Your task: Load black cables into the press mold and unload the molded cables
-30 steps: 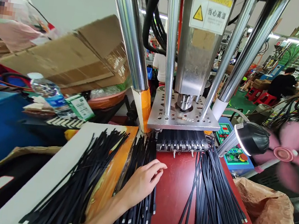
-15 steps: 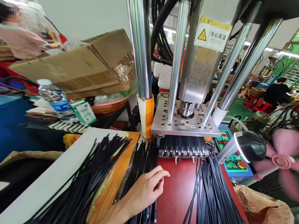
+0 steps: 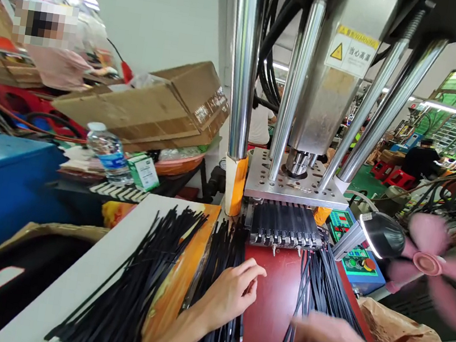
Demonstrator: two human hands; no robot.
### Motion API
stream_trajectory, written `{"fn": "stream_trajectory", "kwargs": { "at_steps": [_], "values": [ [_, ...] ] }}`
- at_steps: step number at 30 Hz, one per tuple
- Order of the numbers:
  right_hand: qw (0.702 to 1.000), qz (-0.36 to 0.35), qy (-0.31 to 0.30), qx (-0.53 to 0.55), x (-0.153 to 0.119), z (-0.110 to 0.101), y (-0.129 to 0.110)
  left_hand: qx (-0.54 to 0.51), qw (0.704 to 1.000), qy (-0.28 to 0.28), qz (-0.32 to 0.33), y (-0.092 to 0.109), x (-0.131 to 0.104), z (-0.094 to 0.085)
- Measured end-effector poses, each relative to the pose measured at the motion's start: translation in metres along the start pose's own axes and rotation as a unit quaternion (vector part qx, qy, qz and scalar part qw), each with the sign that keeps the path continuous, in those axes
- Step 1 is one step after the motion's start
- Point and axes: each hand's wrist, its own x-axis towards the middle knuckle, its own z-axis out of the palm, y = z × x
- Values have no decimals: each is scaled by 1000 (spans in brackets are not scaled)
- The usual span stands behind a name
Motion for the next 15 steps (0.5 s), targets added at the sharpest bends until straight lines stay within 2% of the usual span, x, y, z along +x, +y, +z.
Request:
{"fn": "stream_trajectory", "kwargs": {
  "at_steps": [2, 4, 7, 9, 12, 15],
  "values": [
    [999, -3, 30, -17, 39, -13, 25, 1, 1000, 6, 6, -2, 0, 0],
    [995, 3, 64, -76, 89, -21, 52, 0, 1000, 7, 4, -3, -1, 1],
    [976, 65, 92, -184, 164, -24, 85, 5, 1000, 8, -6, -3, -2, 2],
    [967, 95, 102, -212, 202, -24, 98, 16, 1000, 12, -3, -3, -2, 3],
    [960, 103, 124, -227, 234, -26, 105, 27, 1000, 13, 0, -3, -2, 4],
    [956, 90, 155, -234, 241, -28, 103, 30, 999, 11, 3, -2, -3, 5]
  ]
}}
